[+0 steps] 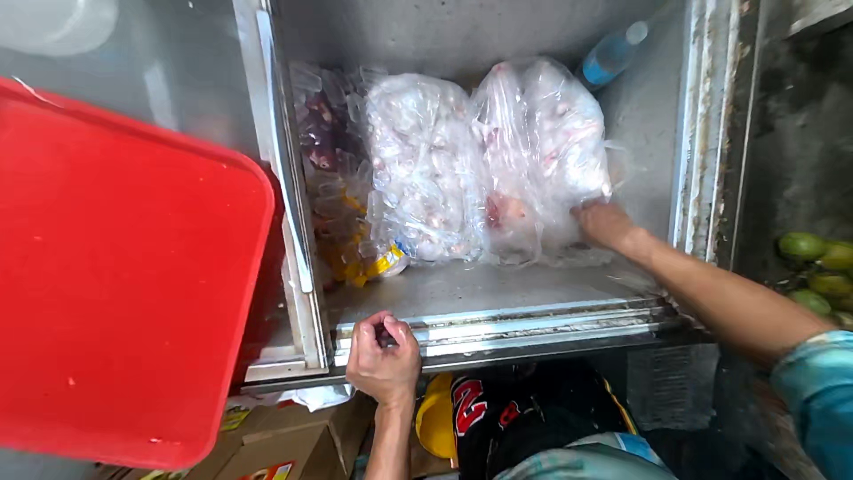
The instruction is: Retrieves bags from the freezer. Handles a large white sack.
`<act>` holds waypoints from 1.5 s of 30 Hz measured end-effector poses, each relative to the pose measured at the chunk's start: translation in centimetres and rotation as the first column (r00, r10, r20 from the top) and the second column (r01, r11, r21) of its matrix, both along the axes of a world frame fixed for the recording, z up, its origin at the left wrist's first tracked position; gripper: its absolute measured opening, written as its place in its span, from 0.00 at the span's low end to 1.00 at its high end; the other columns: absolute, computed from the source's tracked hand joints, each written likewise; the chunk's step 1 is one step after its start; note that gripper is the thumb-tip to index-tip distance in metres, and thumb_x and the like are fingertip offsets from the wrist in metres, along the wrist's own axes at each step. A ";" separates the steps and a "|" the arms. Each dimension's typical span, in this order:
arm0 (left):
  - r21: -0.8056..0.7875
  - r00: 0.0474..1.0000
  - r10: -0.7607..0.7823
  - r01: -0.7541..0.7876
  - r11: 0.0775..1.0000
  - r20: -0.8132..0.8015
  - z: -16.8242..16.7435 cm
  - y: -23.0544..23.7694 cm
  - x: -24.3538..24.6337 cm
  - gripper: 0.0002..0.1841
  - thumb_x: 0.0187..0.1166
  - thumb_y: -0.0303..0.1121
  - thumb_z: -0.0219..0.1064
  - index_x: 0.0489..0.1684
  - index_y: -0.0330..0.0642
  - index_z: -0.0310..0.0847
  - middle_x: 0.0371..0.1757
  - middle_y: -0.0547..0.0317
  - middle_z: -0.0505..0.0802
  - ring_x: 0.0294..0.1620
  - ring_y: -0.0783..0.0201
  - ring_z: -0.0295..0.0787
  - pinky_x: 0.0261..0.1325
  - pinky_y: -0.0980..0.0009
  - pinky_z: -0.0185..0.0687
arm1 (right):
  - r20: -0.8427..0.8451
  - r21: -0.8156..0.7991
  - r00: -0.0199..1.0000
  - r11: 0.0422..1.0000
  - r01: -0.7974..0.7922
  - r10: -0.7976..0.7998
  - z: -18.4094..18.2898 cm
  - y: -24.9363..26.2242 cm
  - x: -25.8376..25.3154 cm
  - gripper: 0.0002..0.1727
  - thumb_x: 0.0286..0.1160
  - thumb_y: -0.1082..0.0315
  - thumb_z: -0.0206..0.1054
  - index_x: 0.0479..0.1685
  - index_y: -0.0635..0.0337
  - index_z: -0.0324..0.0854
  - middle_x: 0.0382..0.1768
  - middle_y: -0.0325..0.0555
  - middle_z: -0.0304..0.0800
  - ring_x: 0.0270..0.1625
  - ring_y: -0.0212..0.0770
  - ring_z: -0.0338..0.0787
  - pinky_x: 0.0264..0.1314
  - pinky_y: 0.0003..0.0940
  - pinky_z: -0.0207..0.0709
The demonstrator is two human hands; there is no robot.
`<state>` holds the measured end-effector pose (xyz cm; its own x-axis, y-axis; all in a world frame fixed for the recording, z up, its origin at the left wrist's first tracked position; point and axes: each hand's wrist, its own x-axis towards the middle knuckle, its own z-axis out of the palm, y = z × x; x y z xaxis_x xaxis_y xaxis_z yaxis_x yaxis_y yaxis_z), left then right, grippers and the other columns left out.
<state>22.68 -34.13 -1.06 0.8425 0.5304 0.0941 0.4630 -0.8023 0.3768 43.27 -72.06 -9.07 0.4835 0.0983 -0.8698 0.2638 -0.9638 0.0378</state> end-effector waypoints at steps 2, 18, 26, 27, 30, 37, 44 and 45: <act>0.003 1.000 -0.004 0.004 1.000 -0.012 0.0 0.0 -0.1 0.17 0.80 0.39 0.57 0.37 0.36 0.88 0.29 0.52 0.90 0.26 0.62 0.87 0.29 0.65 0.80 | 0.034 -0.121 0.999 0.992 -0.031 0.035 2.1 -0.7 0.9 0.28 0.66 0.63 0.78 0.66 0.65 0.83 0.69 0.71 0.80 0.75 0.72 0.76 0.70 0.72 0.71; -0.001 0.998 0.025 -0.025 1.000 0.059 -0.3 0.5 0.3 0.16 0.77 0.38 0.57 0.35 0.38 0.89 0.29 0.55 0.91 0.24 0.65 0.87 0.26 0.69 0.80 | -0.537 0.054 0.844 0.998 0.042 -0.007 -15.1 -1.3 -5.9 0.23 0.86 0.63 0.61 0.67 0.77 0.78 0.68 0.75 0.81 0.75 0.70 0.78 0.77 0.69 0.66; -0.107 0.967 0.156 -0.136 0.985 0.203 -0.8 0.2 0.2 0.11 0.71 0.39 0.66 0.35 0.46 0.94 0.39 0.61 0.97 0.38 0.64 0.95 0.41 0.64 0.91 | -0.064 0.454 0.986 0.884 -0.110 0.155 3.2 11.0 -4.8 0.26 0.88 0.69 0.53 0.85 0.55 0.69 0.60 0.58 0.92 0.59 0.60 0.93 0.66 0.65 0.81; -0.167 0.948 0.163 -0.120 0.979 0.274 -0.8 0.3 -0.1 0.10 0.71 0.38 0.67 0.35 0.46 0.93 0.40 0.60 0.97 0.39 0.63 0.95 0.42 0.64 0.91 | 0.000 0.585 0.992 0.804 -0.104 0.128 5.2 12.7 -6.0 0.24 0.87 0.70 0.52 0.81 0.58 0.72 0.58 0.57 0.93 0.55 0.57 0.94 0.63 0.60 0.84; -0.344 0.814 0.183 0.022 0.939 0.551 0.6 0.7 -2.7 0.08 0.68 0.31 0.69 0.33 0.37 0.92 0.36 0.51 0.96 0.37 0.59 0.94 0.43 0.63 0.92 | 0.124 0.769 0.987 0.618 -0.163 0.105 9.5 18.1 -11.1 0.25 0.81 0.65 0.51 0.74 0.66 0.76 0.61 0.61 0.90 0.56 0.52 0.92 0.56 0.50 0.86; -0.606 0.843 0.517 -0.491 0.626 -0.149 -7.9 5.5 -28.6 0.14 0.80 0.33 0.64 0.57 0.34 0.87 0.53 0.46 0.94 0.56 0.57 0.92 0.64 0.60 0.89 | 0.420 0.735 0.901 0.542 -0.407 0.108 8.2 24.3 -18.2 0.35 0.88 0.47 0.42 0.74 0.67 0.77 0.69 0.67 0.82 0.73 0.55 0.82 0.78 0.48 0.73; -0.254 0.833 0.313 -0.459 0.852 -0.456 -26.2 26.8 -28.5 0.70 0.48 0.69 0.83 0.91 0.31 0.55 0.93 0.25 0.53 0.92 0.26 0.49 0.85 0.27 0.51 | 0.561 0.602 0.807 0.579 -0.550 0.183 8.1 26.7 -19.0 0.37 0.85 0.38 0.45 0.78 0.56 0.75 0.71 0.59 0.81 0.69 0.51 0.84 0.67 0.46 0.82; -0.283 0.862 0.234 -0.385 0.878 -0.449 -27.1 28.1 -25.8 0.63 0.50 0.69 0.82 0.86 0.30 0.65 0.92 0.25 0.55 0.93 0.27 0.47 0.88 0.27 0.41 | 0.563 0.599 0.806 0.582 -0.551 0.183 8.1 26.6 -19.0 0.37 0.86 0.38 0.45 0.79 0.56 0.74 0.71 0.59 0.81 0.70 0.50 0.84 0.68 0.46 0.81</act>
